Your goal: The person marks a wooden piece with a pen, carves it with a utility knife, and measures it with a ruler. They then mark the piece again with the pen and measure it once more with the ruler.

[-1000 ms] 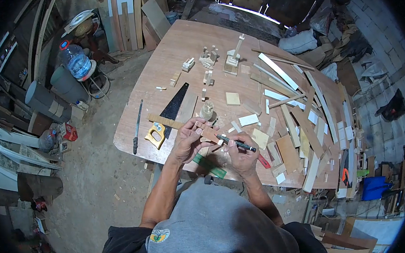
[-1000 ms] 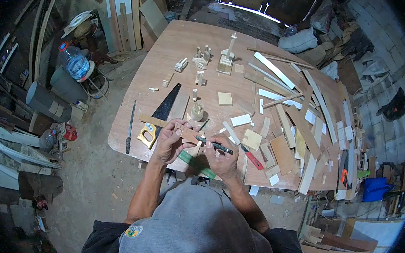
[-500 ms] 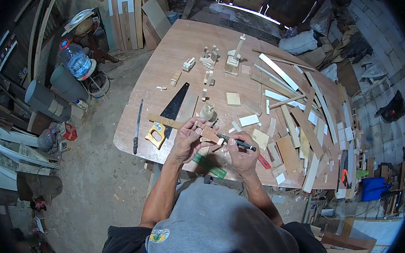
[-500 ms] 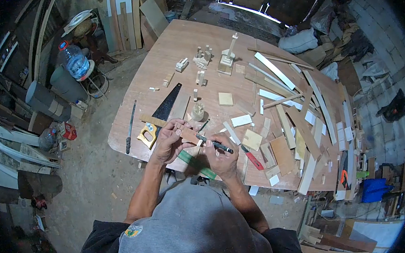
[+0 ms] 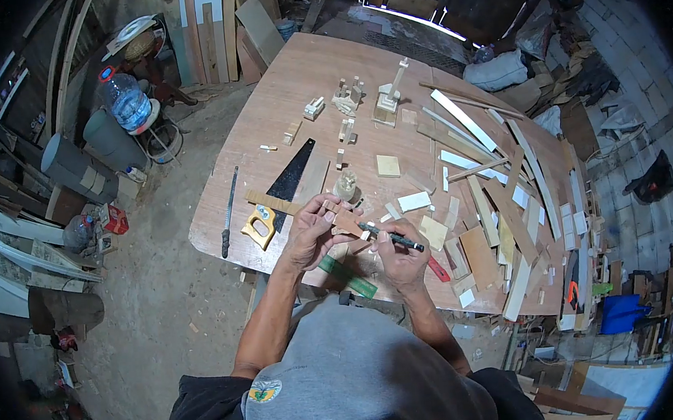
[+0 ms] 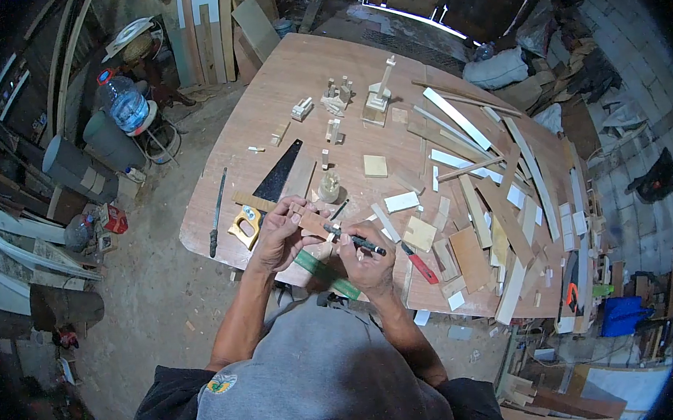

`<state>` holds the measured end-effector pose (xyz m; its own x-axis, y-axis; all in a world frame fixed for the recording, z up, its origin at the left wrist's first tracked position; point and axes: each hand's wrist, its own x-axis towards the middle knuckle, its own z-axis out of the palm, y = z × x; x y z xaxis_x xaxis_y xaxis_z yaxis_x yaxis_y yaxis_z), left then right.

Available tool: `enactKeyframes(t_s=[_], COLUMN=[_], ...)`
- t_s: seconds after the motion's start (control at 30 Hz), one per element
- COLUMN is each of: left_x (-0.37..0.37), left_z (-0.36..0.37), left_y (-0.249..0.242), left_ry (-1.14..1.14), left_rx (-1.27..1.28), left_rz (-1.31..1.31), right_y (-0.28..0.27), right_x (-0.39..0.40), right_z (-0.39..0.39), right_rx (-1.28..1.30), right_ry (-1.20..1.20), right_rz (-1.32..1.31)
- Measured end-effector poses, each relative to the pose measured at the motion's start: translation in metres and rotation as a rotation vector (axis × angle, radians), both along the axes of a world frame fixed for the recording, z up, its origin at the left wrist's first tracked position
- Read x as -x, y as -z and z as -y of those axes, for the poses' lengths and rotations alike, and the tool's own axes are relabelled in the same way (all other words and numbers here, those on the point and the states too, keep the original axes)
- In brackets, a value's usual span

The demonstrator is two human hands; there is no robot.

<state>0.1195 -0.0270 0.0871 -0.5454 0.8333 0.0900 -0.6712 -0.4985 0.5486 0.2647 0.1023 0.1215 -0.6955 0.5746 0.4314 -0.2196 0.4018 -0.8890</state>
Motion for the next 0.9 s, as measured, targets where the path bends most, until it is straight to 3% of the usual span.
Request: enactKeyframes(t_s=[0.17,0.23,0.37,0.53,0.77,0.9], left_x=[0.001,0.001,-0.003,-0.003,-0.004,-0.006], left_z=[-0.001,-0.001,-0.005,-0.009,-0.009,-0.008], left_y=[-0.001,0.001,-0.002,0.002,0.002,0.000], left_ry=[0.003,0.009,-0.017,-0.017,-0.029,-0.040], left_rx=[-0.007,-0.024,-0.030,-0.085,-0.072,-0.057], left_rz=[0.011,0.016,-0.005,0.021,0.004,-0.004], right_y=[-0.003,-0.003,-0.009,-0.005,0.000,0.000], right_x=[0.002,0.003,0.002,0.001,0.008,0.009], right_z=[0.002,0.006,0.007,0.008,0.010,0.011], right_rx=[0.056,0.264,0.292,0.120,0.102,-0.081], right_ry=[0.013,0.010,0.040,0.115,0.143,0.158], right_rz=[-0.010,-0.098,-0.131,-0.042,0.045,0.052])
